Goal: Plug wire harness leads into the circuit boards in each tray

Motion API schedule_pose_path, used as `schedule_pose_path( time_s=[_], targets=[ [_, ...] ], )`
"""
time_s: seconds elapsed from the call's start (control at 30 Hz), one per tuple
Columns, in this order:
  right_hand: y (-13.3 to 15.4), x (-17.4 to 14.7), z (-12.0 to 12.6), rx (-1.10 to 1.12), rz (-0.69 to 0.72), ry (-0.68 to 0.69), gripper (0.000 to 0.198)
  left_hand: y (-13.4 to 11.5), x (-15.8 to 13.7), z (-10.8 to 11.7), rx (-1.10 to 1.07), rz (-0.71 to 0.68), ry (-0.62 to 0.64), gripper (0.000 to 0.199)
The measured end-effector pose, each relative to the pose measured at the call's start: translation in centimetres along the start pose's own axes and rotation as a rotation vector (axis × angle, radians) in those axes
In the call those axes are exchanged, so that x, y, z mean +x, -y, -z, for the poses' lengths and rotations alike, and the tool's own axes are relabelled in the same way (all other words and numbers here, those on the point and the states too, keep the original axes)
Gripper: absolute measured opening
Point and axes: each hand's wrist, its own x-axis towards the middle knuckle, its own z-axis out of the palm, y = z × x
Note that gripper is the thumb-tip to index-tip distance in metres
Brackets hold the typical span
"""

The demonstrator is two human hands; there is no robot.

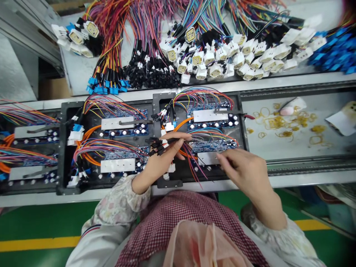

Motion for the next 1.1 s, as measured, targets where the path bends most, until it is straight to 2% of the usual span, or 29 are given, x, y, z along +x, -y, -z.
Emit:
schedule_pose_path(
  time_s=[0.1,0.33,0.6,0.73,0.87,1.0,1.1],
  targets=[
    [-0.8,0.4,-1.1,0.077,-0.058,-0.104,0.023,0.1,0.0,0.0,-0.030,0.004,0.006,0.022],
    [-1.4,1.5,-3.3,0.038,-0.046,-0.076,0.022,-0.2,0.0,0.1,0.002,-0.020,0.013,0.019],
    [-1.5,1.7,-3.4,0.006,-0.007,-0.069,0.021,0.6,0.2,0.3,-0.032,-0.039,0.027,0.020],
    [-0.5,1.3,-1.9,0.029,0.005,-0.163,0.022,0.6,0.3,0.2,-0.041,-0.072,0.016,0.019],
    [0.2,0.6,-1.0,0.034,0.073,-0.034,0.022,0.5,0.3,0.1,-0.027,-0.064,-0.010,0.018],
    [-0.1,1.0,-2.2,0.089,0.004,-0.103,0.021,0.4,0.2,0.1,-0.037,-0.033,-0.026,0.019],
    [-0.5,1.7,-3.3,0.052,-0.004,-0.085,0.021,0.3,0.1,0.2,-0.027,-0.022,-0.002,0.021]
  ],
)
